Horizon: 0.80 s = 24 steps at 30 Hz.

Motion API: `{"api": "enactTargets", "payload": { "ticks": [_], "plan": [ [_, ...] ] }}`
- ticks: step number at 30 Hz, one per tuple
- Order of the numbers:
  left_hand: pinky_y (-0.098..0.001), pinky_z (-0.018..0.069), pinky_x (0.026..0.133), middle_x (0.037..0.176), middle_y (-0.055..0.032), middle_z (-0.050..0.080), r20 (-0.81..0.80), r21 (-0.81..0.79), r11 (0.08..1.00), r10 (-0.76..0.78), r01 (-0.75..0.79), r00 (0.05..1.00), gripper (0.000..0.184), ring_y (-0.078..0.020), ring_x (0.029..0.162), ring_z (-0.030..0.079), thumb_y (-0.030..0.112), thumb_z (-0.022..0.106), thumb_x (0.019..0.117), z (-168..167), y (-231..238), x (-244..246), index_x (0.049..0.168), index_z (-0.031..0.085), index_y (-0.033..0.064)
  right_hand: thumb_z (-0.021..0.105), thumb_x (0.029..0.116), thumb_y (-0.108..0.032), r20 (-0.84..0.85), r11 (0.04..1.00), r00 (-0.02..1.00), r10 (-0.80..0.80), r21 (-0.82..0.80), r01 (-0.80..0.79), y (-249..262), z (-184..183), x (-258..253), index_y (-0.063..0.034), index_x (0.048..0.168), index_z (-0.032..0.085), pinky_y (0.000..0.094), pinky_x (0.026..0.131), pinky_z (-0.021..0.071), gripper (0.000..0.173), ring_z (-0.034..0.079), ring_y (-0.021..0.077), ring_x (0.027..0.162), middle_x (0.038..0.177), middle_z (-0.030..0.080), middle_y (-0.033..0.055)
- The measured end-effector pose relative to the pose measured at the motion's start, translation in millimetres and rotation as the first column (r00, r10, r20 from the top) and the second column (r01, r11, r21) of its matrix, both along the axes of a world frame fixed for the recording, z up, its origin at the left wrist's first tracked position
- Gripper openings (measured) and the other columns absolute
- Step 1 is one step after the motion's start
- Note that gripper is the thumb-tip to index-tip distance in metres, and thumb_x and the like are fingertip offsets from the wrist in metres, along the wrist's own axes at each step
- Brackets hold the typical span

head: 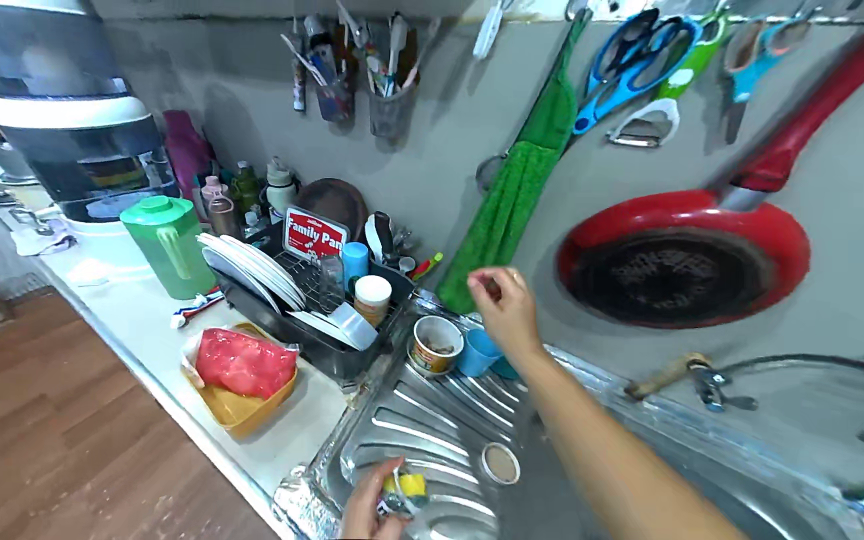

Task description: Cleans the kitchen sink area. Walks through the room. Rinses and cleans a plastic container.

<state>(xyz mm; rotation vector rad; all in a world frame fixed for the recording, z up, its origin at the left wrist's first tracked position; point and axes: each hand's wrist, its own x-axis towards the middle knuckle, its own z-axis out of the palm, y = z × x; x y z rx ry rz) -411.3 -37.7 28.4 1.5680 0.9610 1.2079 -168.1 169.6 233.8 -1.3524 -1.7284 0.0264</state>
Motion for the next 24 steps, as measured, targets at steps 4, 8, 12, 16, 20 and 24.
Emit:
{"api": "enactTargets", "payload": {
  "ticks": [4, 8, 12, 16, 20, 24],
  "plan": [
    [-0.0472, 0.0482, 0.109, 0.136, -0.0234, 0.061, 0.018, 0.015, 1.000, 0.008, -0.008, 1.000, 0.050, -0.0278, 0.127, 0.060, 0.015, 0.063, 0.0937, -6, -2, -3, 0.139, 0.056, -0.0055, 0.063, 0.1006, -0.025, 0.311, 0.973, 0.950, -0.001, -0.219, 0.072, 87, 49, -26, -0.0097, 0.120, 0.071, 0.0609, 0.090, 0.0548, 0.026, 0.067, 0.0355, 0.106, 0.122, 0.066, 0.0174],
    [-0.0483, 0.0469, 0.110, 0.135, -0.0246, 0.061, 0.035, 0.016, 1.000, -0.003, 0.002, 0.999, 0.051, -0.0290, 0.126, 0.060, 0.020, 0.060, 0.0961, -11, 3, -4, 0.139, 0.055, -0.0066, 0.066, 0.0981, -0.034, 0.478, 0.868, 0.878, -0.026, -0.424, 0.257, 150, 63, -41, -0.0101, 0.113, 0.074, 0.0696, 0.088, 0.0504, 0.030, 0.065, 0.0434, 0.110, 0.117, 0.069, 0.0208],
    [-0.0500, 0.0441, 0.112, 0.136, -0.0264, 0.059, 0.016, 0.032, 0.999, -0.010, 0.009, 1.000, 0.052, -0.0318, 0.128, 0.057, 0.018, 0.059, 0.0939, -11, 6, -5, 0.139, 0.055, -0.0083, 0.063, 0.0972, -0.051, 0.496, 0.773, 0.867, -0.049, -0.531, 0.347, 181, 53, -45, -0.0049, 0.113, 0.074, 0.0727, 0.090, 0.0477, 0.050, 0.065, 0.0470, 0.110, 0.113, 0.070, 0.0259],
    [-0.0490, 0.0438, 0.112, 0.135, -0.0266, 0.060, 0.027, 0.069, 0.997, -0.031, 0.029, 0.999, 0.054, -0.0317, 0.128, 0.057, 0.012, 0.060, 0.0890, -11, 7, -4, 0.139, 0.055, -0.0089, 0.065, 0.0973, -0.050, 0.418, 0.752, 0.908, -0.036, -0.587, 0.300, 195, 47, -47, 0.0011, 0.114, 0.072, 0.0731, 0.094, 0.0453, 0.055, 0.063, 0.0487, 0.113, 0.115, 0.068, 0.0294],
    [-0.0469, 0.0456, 0.110, 0.135, -0.0276, 0.059, 0.024, 0.047, 0.999, -0.020, 0.018, 1.000, 0.057, -0.0308, 0.127, 0.058, 0.010, 0.063, 0.0876, -9, 4, -3, 0.140, 0.053, -0.0098, 0.070, 0.0947, -0.042, 0.241, 0.749, 0.968, -0.072, -0.627, 0.212, 203, 38, -45, 0.0031, 0.118, 0.070, 0.0714, 0.097, 0.0446, 0.051, 0.061, 0.0472, 0.117, 0.119, 0.066, 0.0292],
    [-0.0458, 0.0459, 0.111, 0.138, -0.0290, 0.057, 0.053, 0.038, 0.999, -0.005, 0.003, 0.999, 0.058, -0.0309, 0.129, 0.058, 0.013, 0.066, 0.0901, -7, 4, -3, 0.141, 0.051, -0.0111, 0.071, 0.0947, -0.036, -0.036, 0.778, 0.988, -0.149, -0.621, 0.094, 190, 57, -48, 0.0031, 0.129, 0.064, 0.0673, 0.099, 0.0441, 0.053, 0.058, 0.0457, 0.120, 0.127, 0.062, 0.0296]
  ]
}}
